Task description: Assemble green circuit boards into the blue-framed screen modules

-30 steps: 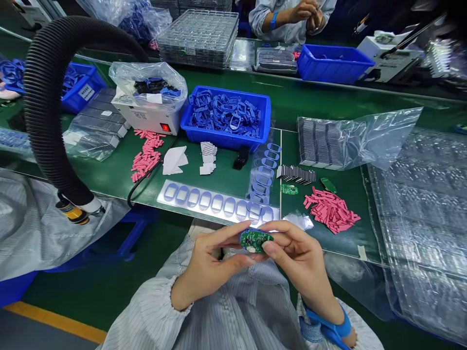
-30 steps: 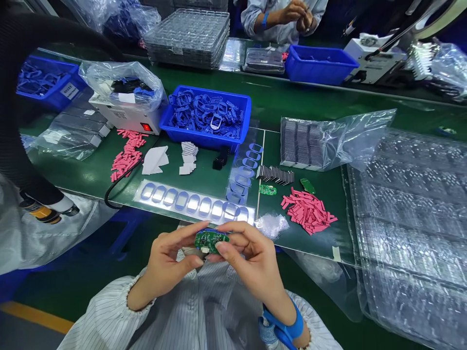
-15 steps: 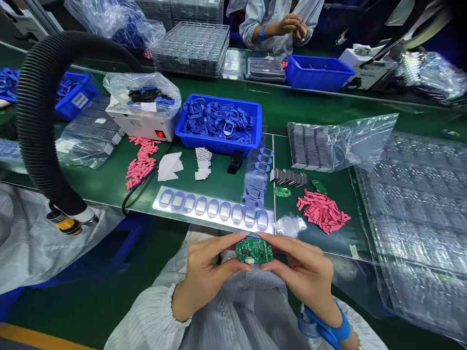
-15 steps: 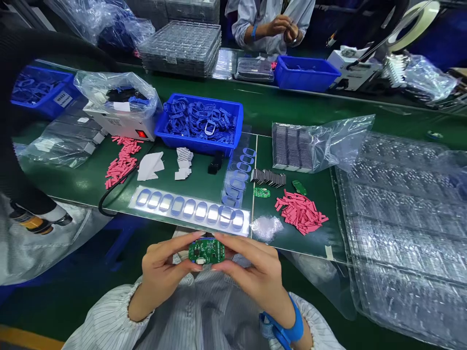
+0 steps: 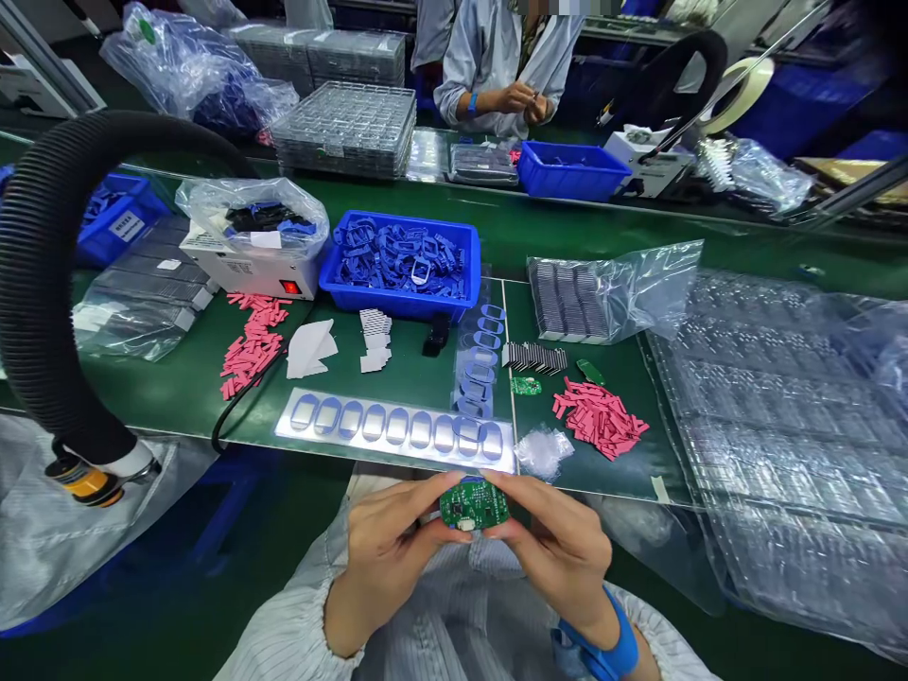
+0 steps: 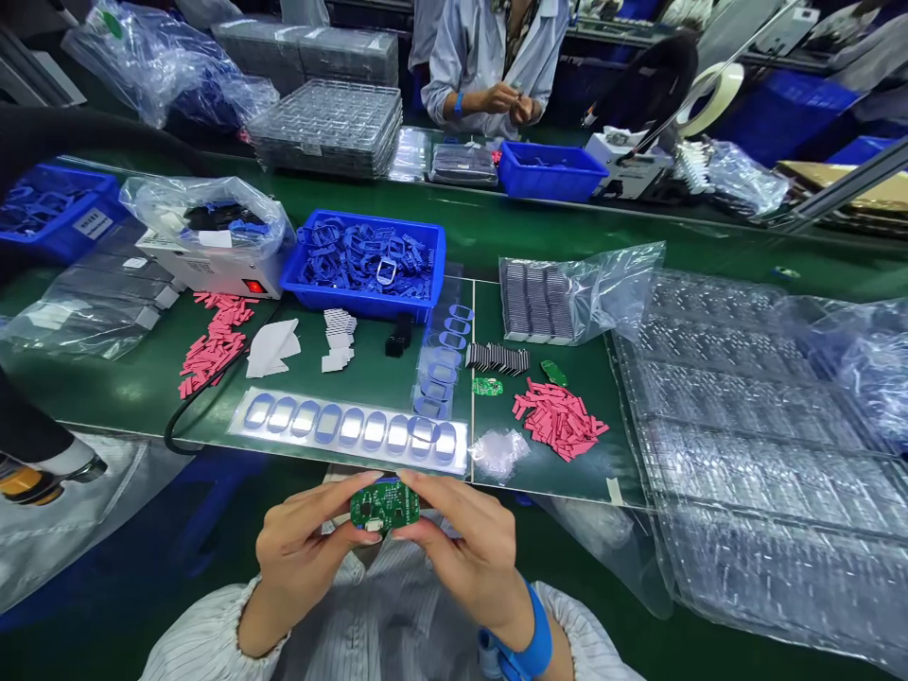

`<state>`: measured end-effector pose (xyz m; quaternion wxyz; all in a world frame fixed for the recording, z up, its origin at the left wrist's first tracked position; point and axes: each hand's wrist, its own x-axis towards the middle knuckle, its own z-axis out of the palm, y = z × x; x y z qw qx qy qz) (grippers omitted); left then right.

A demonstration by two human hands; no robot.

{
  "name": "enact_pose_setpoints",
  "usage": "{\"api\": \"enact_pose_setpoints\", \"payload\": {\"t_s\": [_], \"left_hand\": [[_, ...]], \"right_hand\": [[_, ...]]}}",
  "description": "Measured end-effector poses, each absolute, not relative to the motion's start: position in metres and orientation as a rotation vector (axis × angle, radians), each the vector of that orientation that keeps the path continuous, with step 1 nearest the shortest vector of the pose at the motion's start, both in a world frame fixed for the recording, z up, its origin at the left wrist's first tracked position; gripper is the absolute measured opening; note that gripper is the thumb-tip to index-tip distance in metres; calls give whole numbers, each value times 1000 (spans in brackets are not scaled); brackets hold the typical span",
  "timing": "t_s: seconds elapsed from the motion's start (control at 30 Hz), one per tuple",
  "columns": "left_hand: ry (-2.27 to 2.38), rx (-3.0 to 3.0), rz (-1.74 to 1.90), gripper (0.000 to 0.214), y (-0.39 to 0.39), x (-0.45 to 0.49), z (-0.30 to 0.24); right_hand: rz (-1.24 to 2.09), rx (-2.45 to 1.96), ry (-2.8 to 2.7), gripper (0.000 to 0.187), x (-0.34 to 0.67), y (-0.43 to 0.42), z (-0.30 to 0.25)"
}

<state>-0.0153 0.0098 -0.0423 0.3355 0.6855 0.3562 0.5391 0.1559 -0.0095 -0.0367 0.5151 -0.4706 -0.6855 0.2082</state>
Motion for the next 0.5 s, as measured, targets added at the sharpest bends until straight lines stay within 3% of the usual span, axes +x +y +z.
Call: {"api": "enact_pose_setpoints", "payload": {"t_s": [0.27,0.5], "left_hand": [[969,1804,1436,38,16,-13,-44],[1202,1824,1249,58,22,-23,-67]], "right_hand": [[706,-1080,-1700,34,165,4,-28],[1518,-1181,-1225,36,165,41,-33]]}}
